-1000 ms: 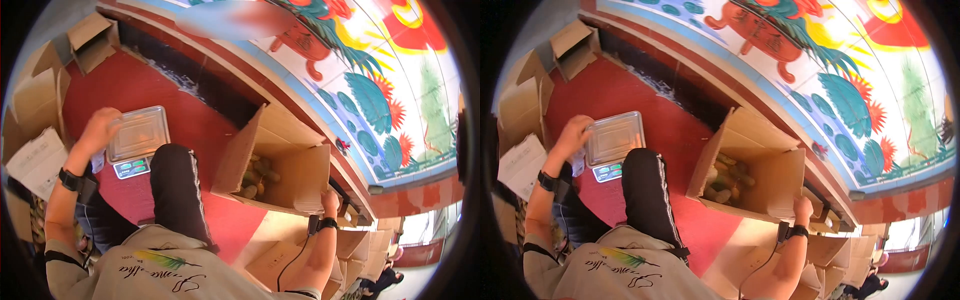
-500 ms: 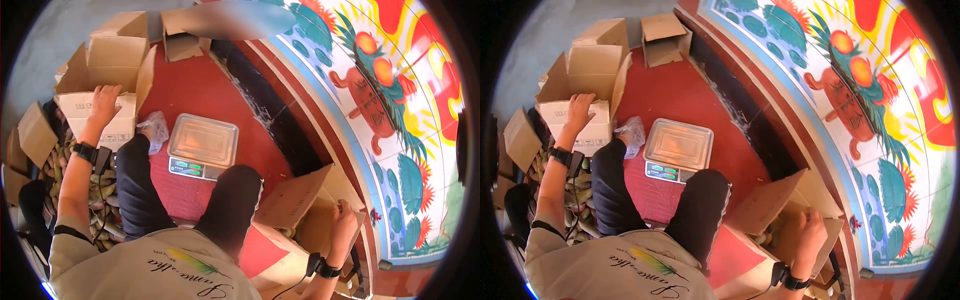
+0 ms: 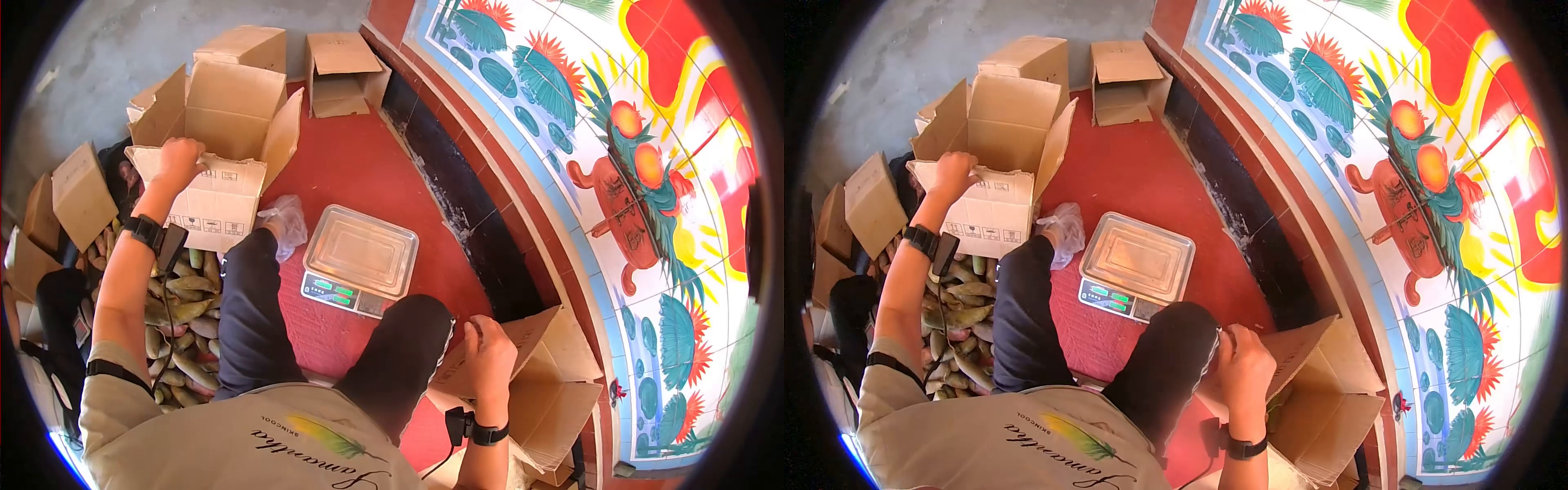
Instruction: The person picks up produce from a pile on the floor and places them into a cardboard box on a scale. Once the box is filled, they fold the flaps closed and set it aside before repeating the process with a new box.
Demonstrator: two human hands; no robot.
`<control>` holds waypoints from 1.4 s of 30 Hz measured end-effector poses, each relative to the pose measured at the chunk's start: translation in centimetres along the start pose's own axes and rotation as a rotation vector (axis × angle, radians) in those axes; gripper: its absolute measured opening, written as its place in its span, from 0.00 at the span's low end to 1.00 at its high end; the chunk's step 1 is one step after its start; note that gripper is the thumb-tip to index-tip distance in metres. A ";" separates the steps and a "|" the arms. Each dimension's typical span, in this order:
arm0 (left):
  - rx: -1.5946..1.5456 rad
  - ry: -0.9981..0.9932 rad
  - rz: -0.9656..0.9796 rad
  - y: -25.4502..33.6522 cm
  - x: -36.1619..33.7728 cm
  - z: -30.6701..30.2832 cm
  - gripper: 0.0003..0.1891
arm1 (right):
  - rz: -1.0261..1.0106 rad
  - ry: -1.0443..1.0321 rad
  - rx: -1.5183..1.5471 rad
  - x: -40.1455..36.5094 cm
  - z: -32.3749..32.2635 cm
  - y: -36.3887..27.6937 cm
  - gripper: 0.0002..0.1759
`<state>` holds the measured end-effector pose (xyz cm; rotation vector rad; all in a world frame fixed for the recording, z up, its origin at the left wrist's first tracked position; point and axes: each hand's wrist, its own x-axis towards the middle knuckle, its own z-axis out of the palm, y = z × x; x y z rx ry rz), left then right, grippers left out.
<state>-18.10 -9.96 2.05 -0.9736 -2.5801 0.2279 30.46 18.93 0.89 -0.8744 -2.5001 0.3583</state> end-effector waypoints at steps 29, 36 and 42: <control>-0.208 0.779 -0.222 7.5 8.9 -12.8 0.17 | 0.072 -0.028 0.121 -1.1 1.6 0.9 0.07; -0.407 0.810 -0.056 16.3 12.8 -10.9 0.17 | 0.129 -0.011 0.065 -3.1 -0.2 2.1 0.07; -0.433 0.946 0.201 21.1 13.2 -8.6 0.12 | 0.169 -0.001 0.058 -4.5 -0.8 2.8 0.06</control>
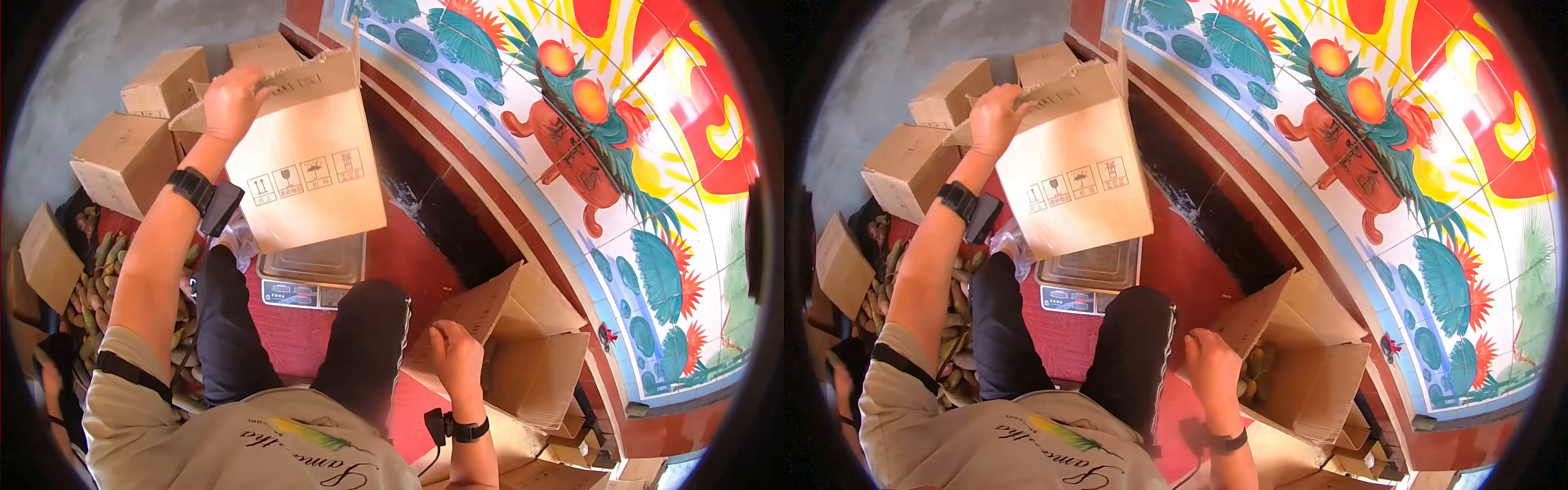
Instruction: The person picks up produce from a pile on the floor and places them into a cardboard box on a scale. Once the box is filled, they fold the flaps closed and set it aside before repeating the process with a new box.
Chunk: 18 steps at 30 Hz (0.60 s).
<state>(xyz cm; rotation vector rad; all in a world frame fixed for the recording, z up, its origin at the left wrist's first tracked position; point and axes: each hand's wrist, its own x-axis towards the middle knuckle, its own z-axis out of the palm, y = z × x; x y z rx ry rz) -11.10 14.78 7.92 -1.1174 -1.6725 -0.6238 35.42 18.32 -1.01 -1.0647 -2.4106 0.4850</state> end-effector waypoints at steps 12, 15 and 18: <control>-0.234 -0.157 0.119 6.9 -6.6 -6.8 0.14 | 0.010 -0.007 0.027 0.3 0.9 0.2 0.06; -0.263 -0.311 0.124 8.3 -8.3 -9.5 0.16 | 0.020 -0.008 0.018 0.3 1.3 0.5 0.06; -0.316 -0.337 0.159 9.3 -9.8 -11.1 0.15 | 0.027 -0.004 0.005 0.1 2.1 1.2 0.07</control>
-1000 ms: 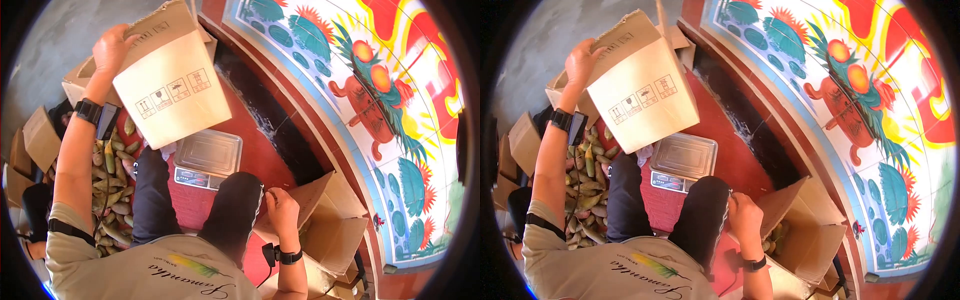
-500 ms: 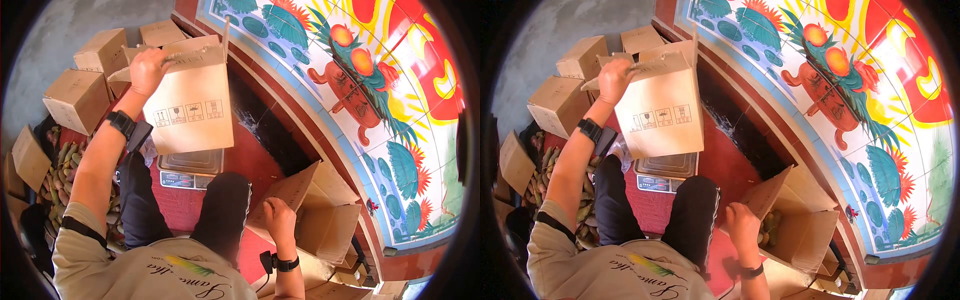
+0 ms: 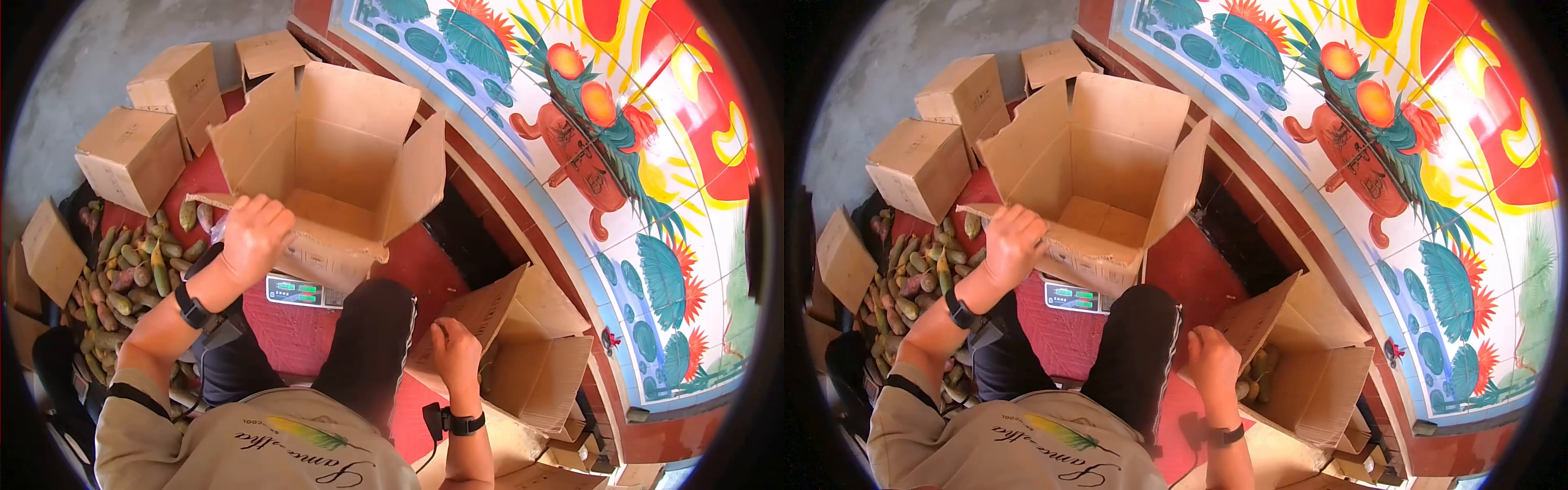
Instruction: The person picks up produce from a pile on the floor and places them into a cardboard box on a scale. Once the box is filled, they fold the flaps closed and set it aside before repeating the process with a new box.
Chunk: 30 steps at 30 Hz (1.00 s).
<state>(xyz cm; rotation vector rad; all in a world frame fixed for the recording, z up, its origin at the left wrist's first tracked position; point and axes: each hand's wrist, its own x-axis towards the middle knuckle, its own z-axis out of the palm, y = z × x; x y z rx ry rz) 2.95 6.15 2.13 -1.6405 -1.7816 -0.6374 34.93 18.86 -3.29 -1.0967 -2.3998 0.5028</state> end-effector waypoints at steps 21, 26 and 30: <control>-0.053 -0.156 -0.121 3.4 -1.1 1.7 0.17 | 0.043 0.006 -0.087 -2.7 3.0 2.9 0.08; -0.070 -0.149 -0.131 3.8 -0.9 0.5 0.25 | 0.104 -0.049 -0.117 -3.4 4.5 4.1 0.09; -0.047 -0.130 -0.134 3.0 -1.4 -0.8 0.33 | 0.168 -0.094 -0.142 -3.8 5.8 4.9 0.09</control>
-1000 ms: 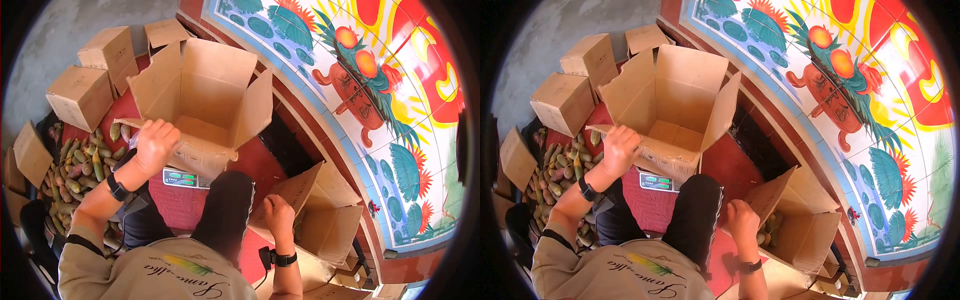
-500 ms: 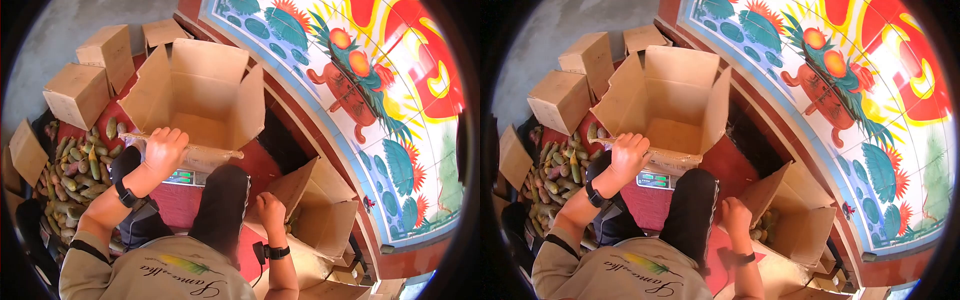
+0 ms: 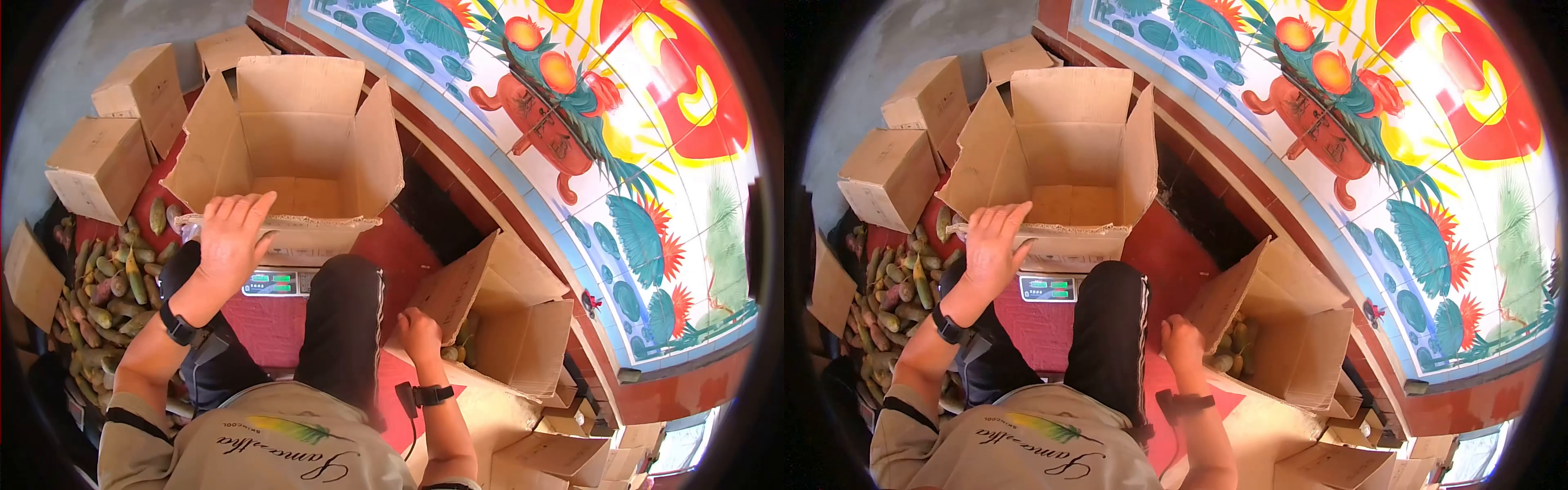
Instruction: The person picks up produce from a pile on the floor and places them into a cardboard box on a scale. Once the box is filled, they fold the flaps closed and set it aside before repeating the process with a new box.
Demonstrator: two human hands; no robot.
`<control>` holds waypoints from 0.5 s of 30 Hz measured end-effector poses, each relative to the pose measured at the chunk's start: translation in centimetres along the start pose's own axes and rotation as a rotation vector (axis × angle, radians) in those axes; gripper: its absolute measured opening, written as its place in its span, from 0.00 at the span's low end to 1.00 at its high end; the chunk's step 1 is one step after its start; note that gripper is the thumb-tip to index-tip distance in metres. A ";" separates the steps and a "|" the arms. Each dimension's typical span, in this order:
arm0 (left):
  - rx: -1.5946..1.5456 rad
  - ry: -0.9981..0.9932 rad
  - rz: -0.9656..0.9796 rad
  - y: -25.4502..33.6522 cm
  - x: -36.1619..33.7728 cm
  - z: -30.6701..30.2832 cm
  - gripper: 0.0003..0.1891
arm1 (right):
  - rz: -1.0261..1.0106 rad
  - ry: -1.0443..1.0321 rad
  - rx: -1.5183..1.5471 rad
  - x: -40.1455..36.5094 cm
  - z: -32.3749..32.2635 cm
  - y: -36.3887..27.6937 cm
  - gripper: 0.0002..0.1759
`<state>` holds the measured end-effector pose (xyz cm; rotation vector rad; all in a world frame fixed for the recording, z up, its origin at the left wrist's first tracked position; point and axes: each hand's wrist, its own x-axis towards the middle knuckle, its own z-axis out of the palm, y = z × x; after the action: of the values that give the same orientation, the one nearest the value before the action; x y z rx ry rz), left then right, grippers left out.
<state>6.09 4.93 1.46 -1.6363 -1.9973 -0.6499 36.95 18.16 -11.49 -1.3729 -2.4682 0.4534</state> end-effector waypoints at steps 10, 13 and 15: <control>0.127 0.029 -0.048 -5.1 -1.1 -1.0 0.17 | 0.141 -0.151 -0.092 0.4 3.1 1.7 0.11; 0.108 -0.041 0.015 -5.3 -1.0 -1.6 0.16 | 0.184 -0.189 -0.115 0.8 3.7 2.4 0.12; 0.117 0.003 0.135 -5.5 -0.8 -1.6 0.16 | 0.192 -0.163 -0.072 0.7 4.0 2.9 0.12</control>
<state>0.91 2.38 1.86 -1.6815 -1.8664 -0.4765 37.29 19.72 -16.22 -1.6730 -2.5116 0.5432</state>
